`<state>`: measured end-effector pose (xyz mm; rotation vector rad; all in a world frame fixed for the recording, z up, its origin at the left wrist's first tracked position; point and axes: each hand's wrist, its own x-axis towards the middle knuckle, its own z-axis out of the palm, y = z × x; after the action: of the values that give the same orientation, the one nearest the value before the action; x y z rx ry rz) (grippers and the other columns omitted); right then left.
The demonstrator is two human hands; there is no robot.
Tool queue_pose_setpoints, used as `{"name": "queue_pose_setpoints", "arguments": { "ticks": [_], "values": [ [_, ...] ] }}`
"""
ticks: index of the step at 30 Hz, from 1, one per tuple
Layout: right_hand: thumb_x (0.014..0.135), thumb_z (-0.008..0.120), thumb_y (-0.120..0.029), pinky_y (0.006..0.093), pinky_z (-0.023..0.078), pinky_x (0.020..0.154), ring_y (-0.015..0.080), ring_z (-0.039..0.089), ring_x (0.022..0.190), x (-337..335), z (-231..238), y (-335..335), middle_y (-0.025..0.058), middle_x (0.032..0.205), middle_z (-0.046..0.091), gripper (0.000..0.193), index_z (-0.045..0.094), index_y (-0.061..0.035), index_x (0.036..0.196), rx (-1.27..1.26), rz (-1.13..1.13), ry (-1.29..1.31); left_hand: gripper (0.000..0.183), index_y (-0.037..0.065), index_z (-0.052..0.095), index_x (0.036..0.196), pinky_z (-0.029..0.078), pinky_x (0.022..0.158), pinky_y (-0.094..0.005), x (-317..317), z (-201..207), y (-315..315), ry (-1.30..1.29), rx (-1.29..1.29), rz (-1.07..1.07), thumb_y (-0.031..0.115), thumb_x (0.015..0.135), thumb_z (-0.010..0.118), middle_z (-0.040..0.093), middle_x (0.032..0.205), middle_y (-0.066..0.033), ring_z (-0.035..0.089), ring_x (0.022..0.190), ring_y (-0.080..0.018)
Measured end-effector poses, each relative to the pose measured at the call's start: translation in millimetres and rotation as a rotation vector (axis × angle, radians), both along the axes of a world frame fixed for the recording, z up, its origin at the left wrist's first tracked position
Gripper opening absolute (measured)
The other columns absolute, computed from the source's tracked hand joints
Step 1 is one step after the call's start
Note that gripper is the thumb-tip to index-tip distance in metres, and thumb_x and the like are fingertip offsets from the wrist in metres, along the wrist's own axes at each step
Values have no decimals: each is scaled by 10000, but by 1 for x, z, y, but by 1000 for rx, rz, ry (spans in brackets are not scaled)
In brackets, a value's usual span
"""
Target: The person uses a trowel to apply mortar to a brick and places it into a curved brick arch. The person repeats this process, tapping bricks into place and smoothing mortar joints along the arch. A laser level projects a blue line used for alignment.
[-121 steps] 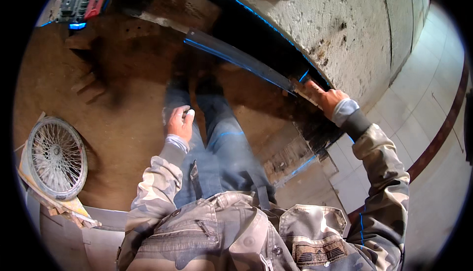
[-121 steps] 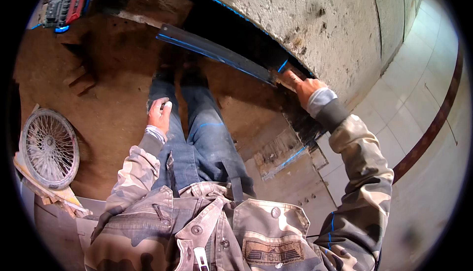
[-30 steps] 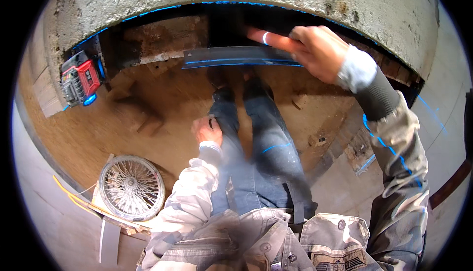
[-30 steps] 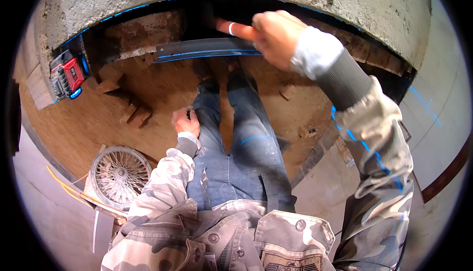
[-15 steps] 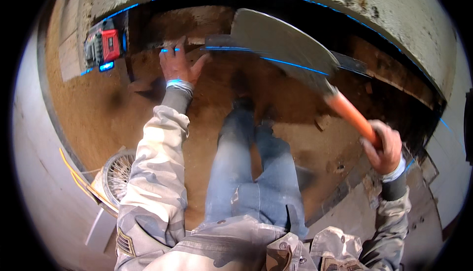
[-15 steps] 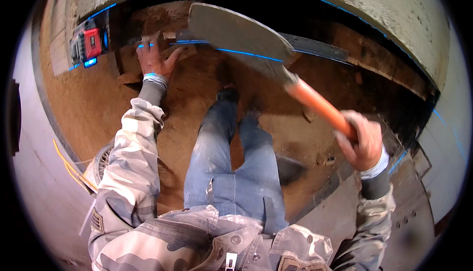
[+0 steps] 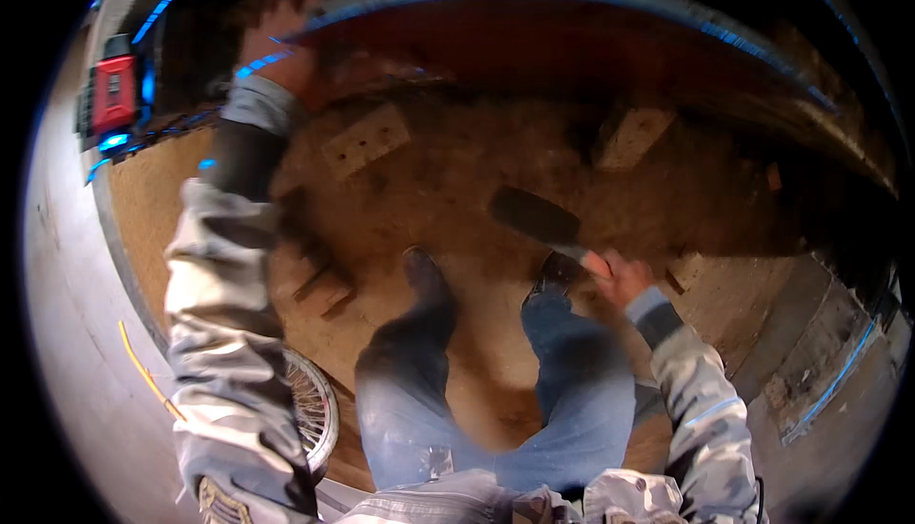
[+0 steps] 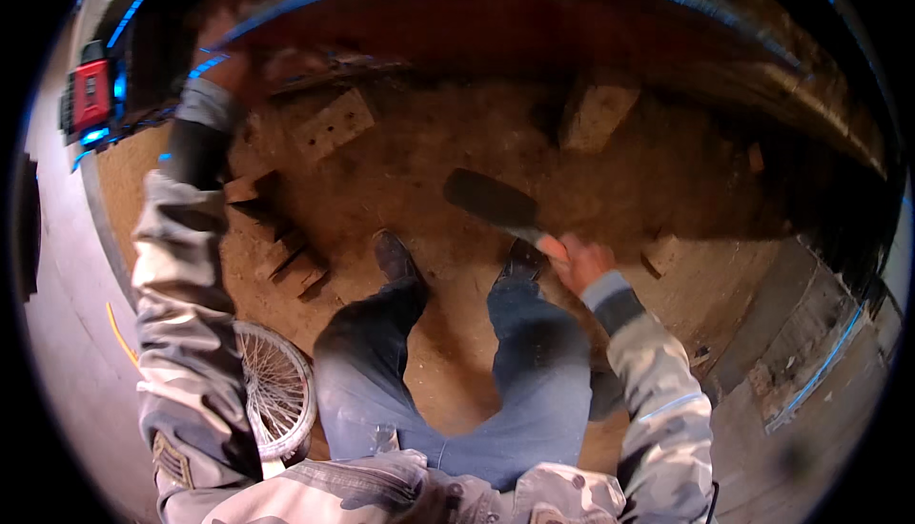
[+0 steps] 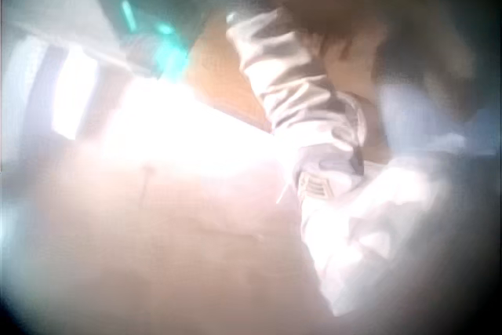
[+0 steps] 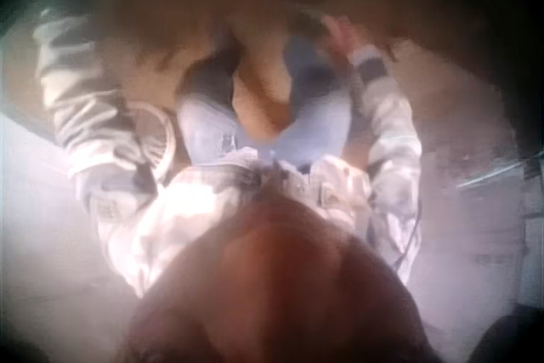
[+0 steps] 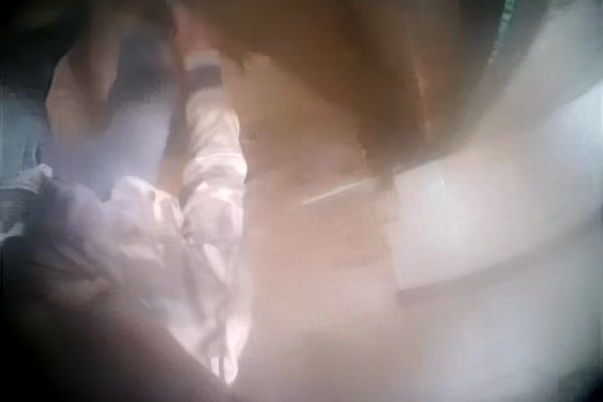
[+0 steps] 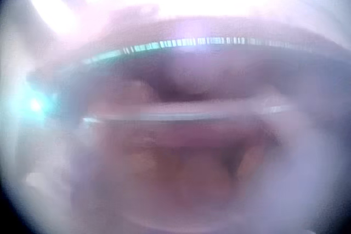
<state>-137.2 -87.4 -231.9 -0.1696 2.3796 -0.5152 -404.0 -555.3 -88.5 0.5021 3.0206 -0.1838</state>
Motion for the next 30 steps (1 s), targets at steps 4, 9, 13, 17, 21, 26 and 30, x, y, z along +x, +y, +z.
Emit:
{"name": "queue_pose_setpoints", "arguments": {
  "ticks": [4,9,13,17,21,26,30],
  "values": [
    [894,592,-354,469,518,799,380,637,905,3,-105,-33,151,1001,667,308,632,-188,1151,-135,219,137,328,123,690,1114,518,834,-405,0,3,-9,-366,300,-17,379,912,644,708,984,-136,667,956,-297],
    [862,624,-476,468,499,877,401,618,994,-1,-152,-61,182,1053,654,472,614,-134,1188,-186,189,-78,355,75,626,1141,533,781,-384,10,-7,-14,0,20,-66,291,874,716,686,1044,-147,673,912,-299],
    [708,712,-656,484,451,966,459,538,1145,-26,-145,-37,274,1182,582,824,554,-92,1288,143,-41,393,401,49,612,1118,523,796,-374,7,-18,-15,-17,469,-76,331,860,733,681,1026,-154,664,935,-300],
    [652,792,-603,478,356,1081,455,394,1312,-91,-150,-4,323,1431,368,1114,304,-33,1476,-45,-819,760,496,16,616,1088,516,824,-381,3,-14,-11,330,304,-251,416,829,751,680,1015,-162,654,944,-312],
    [624,848,-466,471,327,1101,438,332,1354,-129,-162,-16,302,1486,281,1227,144,28,1499,-32,-748,766,556,-1,559,1168,477,886,-423,15,-1,-3,88,367,-131,412,839,735,634,1131,-200,604,1061,-326],
    [623,848,-373,458,323,1110,416,339,1360,-120,-156,-12,286,1491,287,1231,91,33,1505,-138,-781,816,579,6,549,1214,451,943,-439,19,10,7,229,-295,-437,409,836,723,628,1170,-198,584,1106,-362],
    [613,850,-357,438,343,1105,407,375,1343,-90,-160,31,290,1454,356,1218,115,44,1497,-123,-794,749,605,8,544,1236,458,939,-439,14,7,7,99,-302,-366,406,822,733,619,1186,-194,564,1140,-364]
  ]
}}
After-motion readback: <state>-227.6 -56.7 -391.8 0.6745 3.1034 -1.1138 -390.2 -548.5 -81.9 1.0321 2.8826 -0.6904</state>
